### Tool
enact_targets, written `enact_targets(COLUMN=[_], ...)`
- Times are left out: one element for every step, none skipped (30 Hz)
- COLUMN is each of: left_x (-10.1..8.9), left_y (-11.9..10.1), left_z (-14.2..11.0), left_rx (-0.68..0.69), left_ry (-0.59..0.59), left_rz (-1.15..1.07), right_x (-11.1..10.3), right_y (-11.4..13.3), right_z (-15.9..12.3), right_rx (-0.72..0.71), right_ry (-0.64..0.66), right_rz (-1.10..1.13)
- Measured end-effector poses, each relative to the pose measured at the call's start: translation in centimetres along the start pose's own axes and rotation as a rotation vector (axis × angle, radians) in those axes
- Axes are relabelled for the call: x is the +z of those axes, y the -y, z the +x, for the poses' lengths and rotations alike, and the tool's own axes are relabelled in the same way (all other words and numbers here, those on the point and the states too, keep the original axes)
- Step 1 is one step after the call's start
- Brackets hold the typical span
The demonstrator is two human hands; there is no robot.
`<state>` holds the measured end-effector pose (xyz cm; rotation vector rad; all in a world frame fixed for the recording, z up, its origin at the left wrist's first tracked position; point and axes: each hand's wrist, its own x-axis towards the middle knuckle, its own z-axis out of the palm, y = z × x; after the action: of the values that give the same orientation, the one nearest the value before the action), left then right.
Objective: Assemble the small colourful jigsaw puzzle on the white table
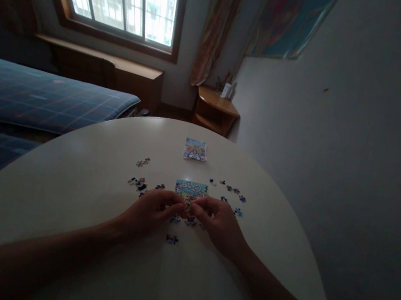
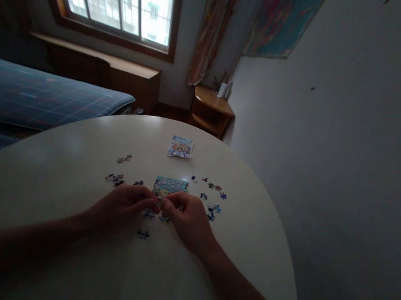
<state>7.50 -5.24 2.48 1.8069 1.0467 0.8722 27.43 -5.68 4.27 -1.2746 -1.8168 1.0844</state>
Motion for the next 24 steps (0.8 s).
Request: enact_targets(left_x=[0.0,0.0,0.0,0.0,0.0,0.0,0.0,0.0,0.0,0.0,0.0,-0.1,-0.1,-0.1,-0.1,-0.1,-0.1,-0.2,-0.2,-0.2,-0.3,-0.3,-0.3,-0.4], left_y=[0.0,0.0,0.0,0.0,0.0,0.1,0.1,0.2,0.2,0.3,0.4,0.5,0.7,0.8,0.9,1.0,1.1,1.2,1.2,1.2,1.2,1.2,1.2,1.2], left_z=[0.0,0.0,0.0,0.0,-0.1,-0.1,-0.2,-0.3,-0.4,-0.5,-0.6,-0.7,-0.8,-0.9,-1.0,-1.0,-1.1,-1.1,-1.1,-1.1,-1.2,-1.2,-1.2,-1.2], left_rx=[-0.01,-0.02,-0.028,-0.034,-0.036,-0.03,-0.013,0.015,0.058,0.119,0.193,0.273,0.348,0.41,0.454,0.482,0.497,0.504,0.505,0.503,0.499,0.492,0.487,0.484], left_ry=[0.004,0.01,0.011,0.008,0.005,0.003,-0.004,-0.018,-0.029,-0.037,-0.037,-0.022,0.003,0.032,0.057,0.077,0.093,0.103,0.112,0.123,0.134,0.143,0.153,0.16], left_rz=[0.016,0.032,0.047,0.059,0.069,0.084,0.108,0.141,0.186,0.241,0.302,0.363,0.419,0.468,0.51,0.545,0.575,0.599,0.616,0.628,0.635,0.64,0.644,0.649], right_x=[0.0,0.0,-0.1,-0.1,-0.2,-0.3,-0.5,-0.8,-1.1,-1.6,-2.0,-2.5,-3.0,-3.4,-3.7,-3.9,-3.9,-3.9,-3.9,-3.7,-3.6,-3.4,-3.2,-3.0], right_y=[0.0,0.0,0.1,0.1,0.3,0.4,0.5,0.5,0.5,0.4,0.2,0.0,-0.3,-0.6,-0.9,-1.2,-1.5,-1.8,-2.0,-2.2,-2.4,-2.6,-2.7,-2.8], right_z=[0.0,0.0,0.0,0.0,0.0,0.1,0.1,0.2,0.3,0.4,0.6,0.8,1.0,1.2,1.3,1.5,1.6,1.6,1.6,1.6,1.6,1.5,1.5,1.4], right_rx=[0.006,0.008,0.004,-0.003,-0.012,-0.02,-0.026,-0.031,-0.032,-0.029,-0.022,-0.012,-0.002,0.006,0.013,0.018,0.023,0.03,0.036,0.039,0.04,0.039,0.035,0.031], right_ry=[0.006,0.01,0.009,0.007,0.005,0.001,-0.006,-0.014,-0.023,-0.033,-0.044,-0.053,-0.063,-0.074,-0.082,-0.086,-0.084,-0.076,-0.064,-0.052,-0.04,-0.034,-0.033,-0.032], right_rz=[0.015,0.017,0.01,-0.005,-0.024,-0.046,-0.069,-0.092,-0.113,-0.136,-0.159,-0.185,-0.21,-0.233,-0.253,-0.269,-0.28,-0.287,-0.291,-0.292,-0.289,-0.286,-0.285,-0.286])
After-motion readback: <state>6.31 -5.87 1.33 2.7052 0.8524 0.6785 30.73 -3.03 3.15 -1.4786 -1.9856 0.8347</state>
